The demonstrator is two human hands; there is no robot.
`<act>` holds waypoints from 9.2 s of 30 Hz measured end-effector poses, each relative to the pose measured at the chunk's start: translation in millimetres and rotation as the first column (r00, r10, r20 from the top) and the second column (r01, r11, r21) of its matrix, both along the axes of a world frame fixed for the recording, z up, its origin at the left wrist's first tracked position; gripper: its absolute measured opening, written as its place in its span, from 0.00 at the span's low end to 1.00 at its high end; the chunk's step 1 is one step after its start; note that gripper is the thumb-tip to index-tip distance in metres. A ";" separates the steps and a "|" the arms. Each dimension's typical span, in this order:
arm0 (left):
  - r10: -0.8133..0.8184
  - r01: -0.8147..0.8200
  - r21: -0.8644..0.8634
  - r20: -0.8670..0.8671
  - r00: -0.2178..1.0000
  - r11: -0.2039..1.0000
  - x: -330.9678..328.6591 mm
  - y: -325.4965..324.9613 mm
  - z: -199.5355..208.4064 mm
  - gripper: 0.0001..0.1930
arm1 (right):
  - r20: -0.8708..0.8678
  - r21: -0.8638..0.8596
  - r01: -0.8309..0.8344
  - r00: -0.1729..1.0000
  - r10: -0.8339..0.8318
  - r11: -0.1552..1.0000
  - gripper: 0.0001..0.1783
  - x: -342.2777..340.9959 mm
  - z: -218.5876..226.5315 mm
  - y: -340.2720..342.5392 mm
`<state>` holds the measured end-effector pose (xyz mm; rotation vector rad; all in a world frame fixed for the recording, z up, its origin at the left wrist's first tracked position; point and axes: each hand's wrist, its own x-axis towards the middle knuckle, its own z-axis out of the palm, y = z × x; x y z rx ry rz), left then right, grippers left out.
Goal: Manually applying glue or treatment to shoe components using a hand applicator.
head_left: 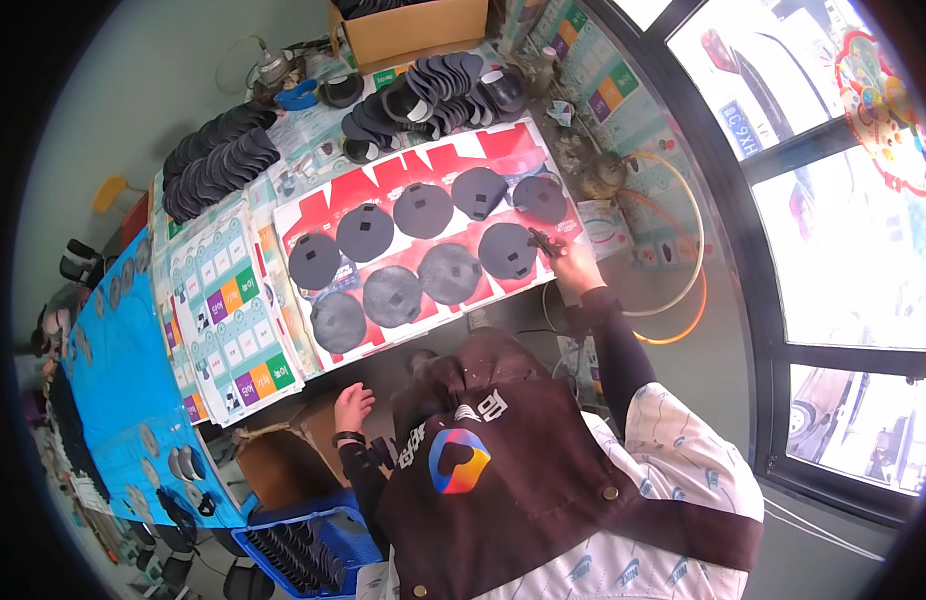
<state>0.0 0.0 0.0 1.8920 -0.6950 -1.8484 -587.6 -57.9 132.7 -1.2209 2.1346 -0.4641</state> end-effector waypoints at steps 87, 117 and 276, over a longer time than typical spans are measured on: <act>-0.020 0.018 0.018 0.107 0.994 1.000 -143.9 35.8 -1.3 0.17 | 0.023 -0.294 0.044 0.999 -0.039 0.955 0.13 -157.4 -43.0 -66.3; -0.062 0.061 0.025 0.057 0.996 0.998 -169.2 2.6 -5.8 0.19 | 0.207 -0.146 0.133 0.973 -0.101 0.980 0.18 -150.0 -12.5 -50.5; 0.199 -0.208 0.041 0.166 0.966 0.977 -21.5 60.6 -1.6 0.20 | 0.260 -0.100 -0.190 0.943 0.210 0.977 0.23 76.2 -10.1 -207.2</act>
